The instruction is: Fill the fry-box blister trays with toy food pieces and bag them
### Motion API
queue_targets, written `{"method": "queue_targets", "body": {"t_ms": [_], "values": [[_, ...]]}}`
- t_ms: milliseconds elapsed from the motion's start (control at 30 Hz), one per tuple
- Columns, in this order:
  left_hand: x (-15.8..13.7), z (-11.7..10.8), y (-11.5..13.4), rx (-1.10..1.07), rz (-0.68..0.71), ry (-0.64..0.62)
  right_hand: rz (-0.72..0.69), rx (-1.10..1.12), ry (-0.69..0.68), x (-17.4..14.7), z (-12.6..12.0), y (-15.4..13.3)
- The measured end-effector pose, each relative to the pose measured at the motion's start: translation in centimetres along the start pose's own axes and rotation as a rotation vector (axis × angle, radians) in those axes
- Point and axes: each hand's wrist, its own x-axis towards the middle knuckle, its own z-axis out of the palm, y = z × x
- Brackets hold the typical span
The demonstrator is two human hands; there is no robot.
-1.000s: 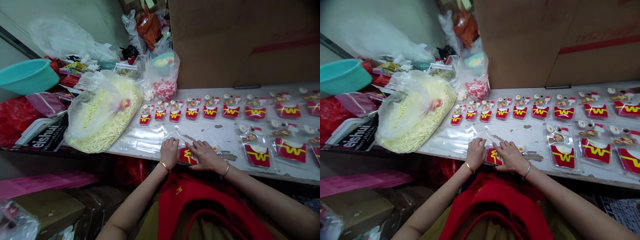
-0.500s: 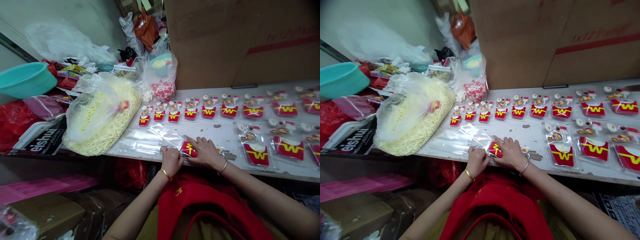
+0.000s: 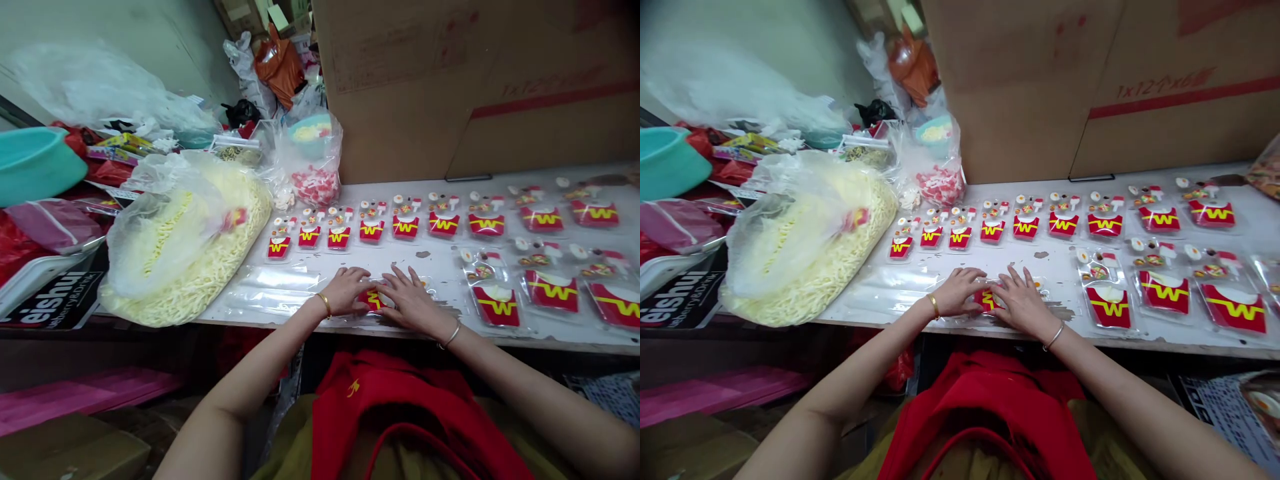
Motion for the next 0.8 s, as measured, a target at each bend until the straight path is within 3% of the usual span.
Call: {"method": "queue_targets", "body": {"t_ms": [133, 200, 367, 467, 567, 667, 800], "values": [[1.9, 0.3, -1.1, 0.070, 0.091, -0.069, 0.018, 0.022, 0.018, 0.3, 0.2, -0.3], [2.6, 0.2, -1.3, 0.089, 0.120, -0.068, 0.057, 0.070, 0.091, -0.3, 0.4, -0.1], [3.7, -0.5, -2.0, 0.000, 0.186, -0.161, 0.485, 0.273, 0.436, -4.1, 1.6, 0.6], [4.0, -0.7, -2.4, -0.137, 0.172, -0.209, 0.690, 0.491, 0.522, -5.8, 2.5, 1.0], [4.3, -0.8, -2.1, -0.272, 0.175, -0.146, 0.818, 0.844, 0.584, -5.8, 2.7, 1.2], [5.2, -0.9, -0.8, -0.370, 0.182, -0.063, 0.838, 1.031, 0.601, -4.6, 1.9, 0.7], [6.8, -1.2, 1.1, -0.479, 0.209, 0.037, 0.724, 1.185, 0.522, -3.1, -0.2, -1.2]]}}
